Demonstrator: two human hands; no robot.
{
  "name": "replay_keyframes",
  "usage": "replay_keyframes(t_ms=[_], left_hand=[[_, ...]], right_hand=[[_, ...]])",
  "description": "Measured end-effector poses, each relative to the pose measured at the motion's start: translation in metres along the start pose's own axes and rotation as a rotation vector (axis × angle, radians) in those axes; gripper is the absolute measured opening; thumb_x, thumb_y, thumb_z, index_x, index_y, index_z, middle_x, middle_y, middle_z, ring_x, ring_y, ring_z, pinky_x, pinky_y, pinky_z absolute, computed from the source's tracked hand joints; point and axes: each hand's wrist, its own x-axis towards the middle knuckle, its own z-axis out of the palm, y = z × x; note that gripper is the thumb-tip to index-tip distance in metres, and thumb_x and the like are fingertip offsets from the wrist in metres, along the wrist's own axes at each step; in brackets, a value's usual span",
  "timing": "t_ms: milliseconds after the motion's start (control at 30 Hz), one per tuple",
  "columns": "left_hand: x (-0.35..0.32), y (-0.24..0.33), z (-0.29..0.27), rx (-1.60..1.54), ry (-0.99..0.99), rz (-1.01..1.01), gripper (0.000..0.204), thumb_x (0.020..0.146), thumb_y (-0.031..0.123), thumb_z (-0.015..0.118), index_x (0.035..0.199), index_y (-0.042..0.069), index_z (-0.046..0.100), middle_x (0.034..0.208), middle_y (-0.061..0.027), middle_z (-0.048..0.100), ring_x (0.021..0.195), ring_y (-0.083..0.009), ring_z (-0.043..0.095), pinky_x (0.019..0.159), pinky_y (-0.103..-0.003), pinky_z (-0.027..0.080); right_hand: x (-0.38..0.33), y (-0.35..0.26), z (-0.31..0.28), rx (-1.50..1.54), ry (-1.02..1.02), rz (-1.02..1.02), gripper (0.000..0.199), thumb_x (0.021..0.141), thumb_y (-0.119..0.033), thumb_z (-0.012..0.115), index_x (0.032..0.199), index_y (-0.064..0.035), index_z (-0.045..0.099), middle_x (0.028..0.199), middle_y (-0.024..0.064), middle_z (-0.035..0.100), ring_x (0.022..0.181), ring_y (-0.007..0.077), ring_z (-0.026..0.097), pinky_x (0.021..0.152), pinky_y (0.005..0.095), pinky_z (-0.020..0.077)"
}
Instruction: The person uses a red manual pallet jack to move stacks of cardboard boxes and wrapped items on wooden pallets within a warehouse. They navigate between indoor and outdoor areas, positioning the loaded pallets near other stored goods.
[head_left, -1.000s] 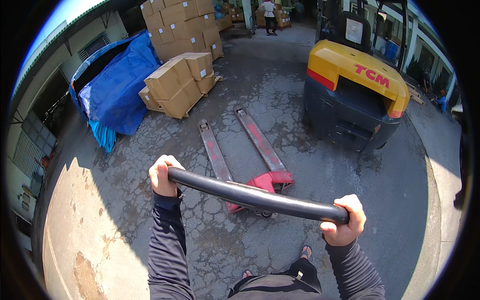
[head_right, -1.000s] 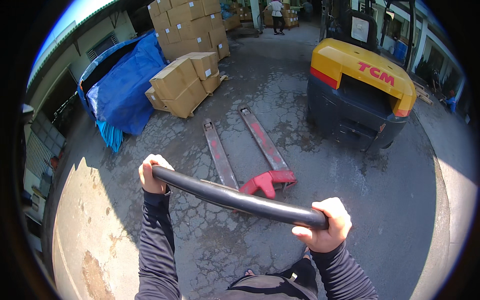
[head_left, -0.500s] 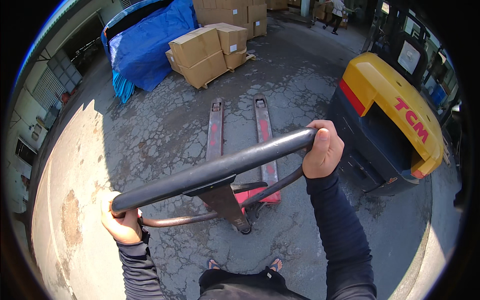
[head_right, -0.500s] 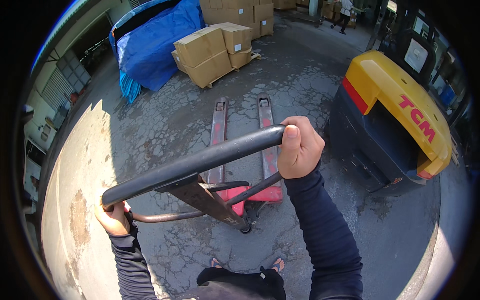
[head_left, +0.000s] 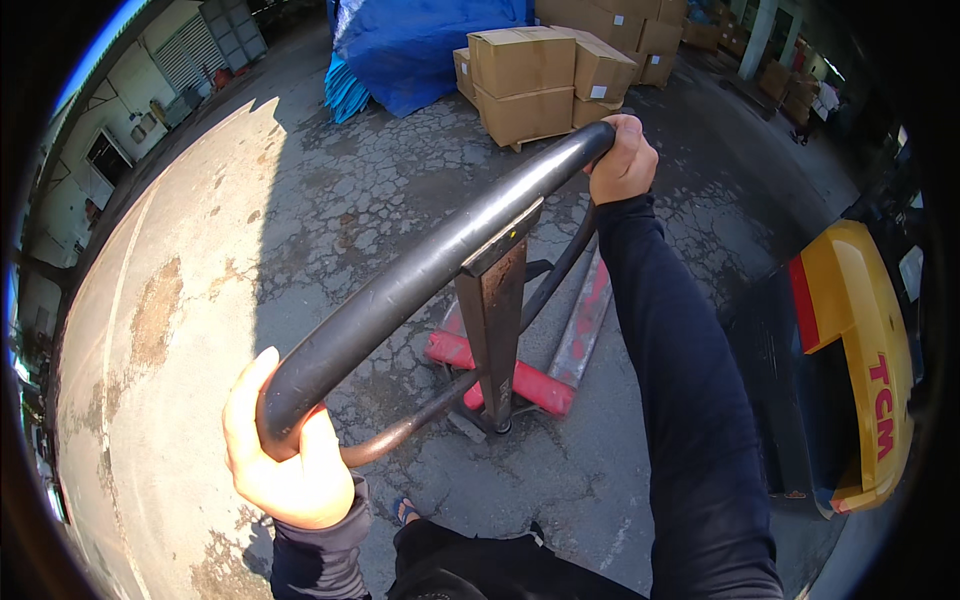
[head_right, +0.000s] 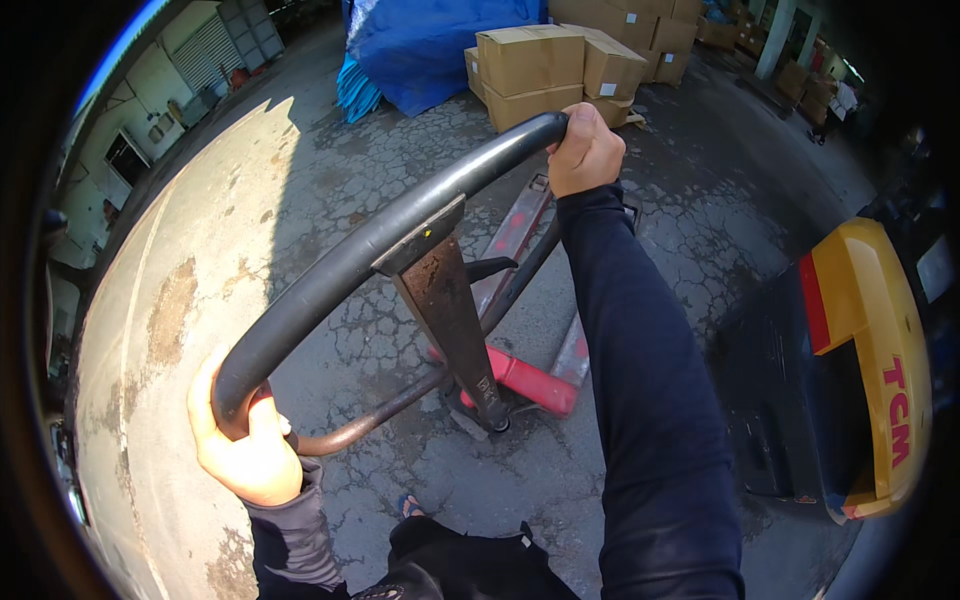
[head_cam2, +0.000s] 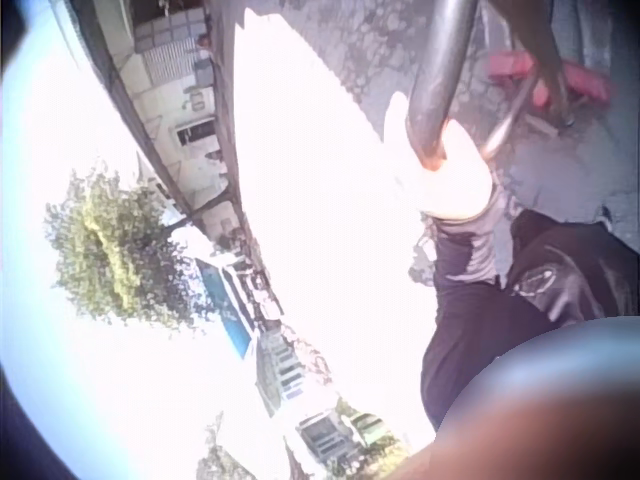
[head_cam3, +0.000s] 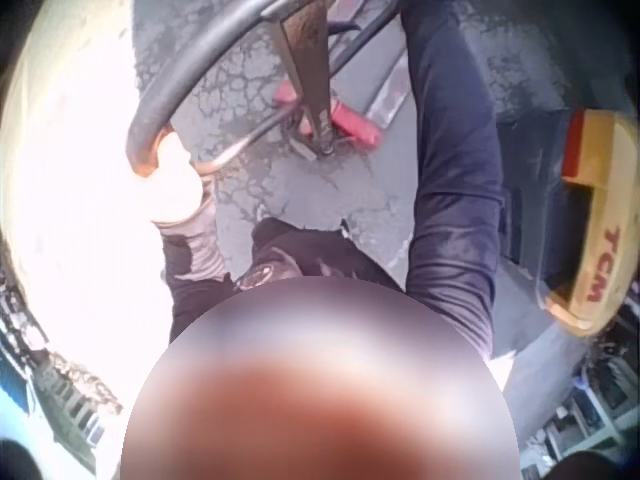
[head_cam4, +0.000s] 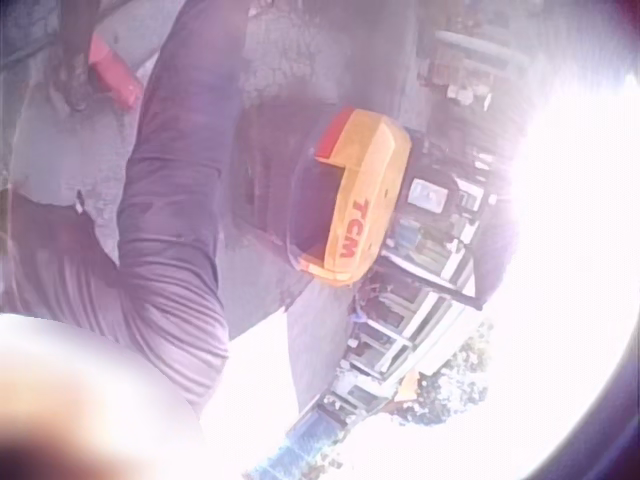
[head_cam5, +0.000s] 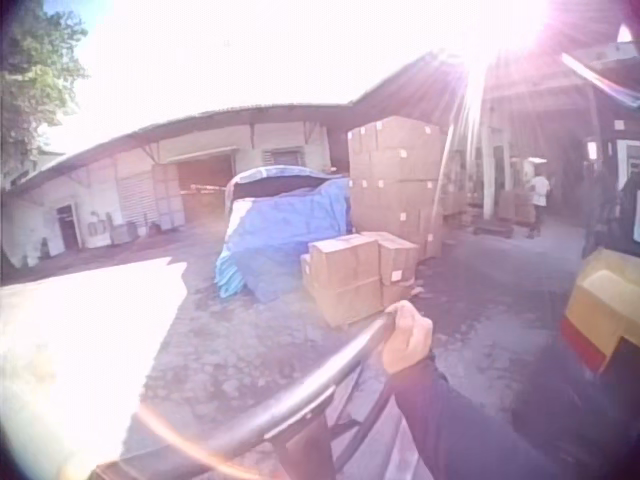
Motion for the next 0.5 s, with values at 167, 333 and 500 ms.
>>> replay_keyframes(t_ms=[167, 333, 500], left_hand=[[0.073, -0.063, 0.036, -0.129, 0.09, 0.021, 0.043, 0.087, -0.013, 0.054, 0.127, 0.002, 0.06, 0.104, -0.0115, 0.068, 0.062, -0.006, 0.056, 0.051, -0.019, 0.044], [0.188, -0.2, 0.02, 0.014, 0.156, 0.003, 0.034, 0.09, -0.004, 0.062, 0.123, 0.004, 0.063, 0.09, -0.006, 0.068, 0.053, -0.0044, 0.051, 0.046, -0.019, 0.041], [0.304, -0.347, 0.019, -0.037, 0.121, 0.16, 0.027, 0.091, -0.001, 0.062, 0.117, 0.003, 0.064, 0.082, -0.002, 0.064, 0.051, -0.0049, 0.048, 0.046, -0.021, 0.04]], right_hand=[[0.029, 0.051, 0.131, 0.054, -0.012, 0.054, 0.058, 0.102, -0.045, 0.031, 0.075, -0.0037, 0.062, 0.058, 0.013, 0.06, 0.057, 0.0312, 0.064, 0.062, 0.0428, 0.0514], [0.042, 0.059, 0.283, -0.31, 0.021, -0.268, 0.046, 0.092, -0.049, 0.053, 0.095, -0.0055, 0.065, 0.081, 0.0148, 0.07, 0.076, 0.0355, 0.068, 0.072, 0.0485, 0.0532], [0.044, 0.061, 0.395, -0.281, 0.036, -0.024, 0.059, 0.099, -0.056, 0.035, 0.089, -0.0086, 0.069, 0.079, 0.0214, 0.068, 0.079, 0.0423, 0.067, 0.077, 0.0499, 0.0538]])
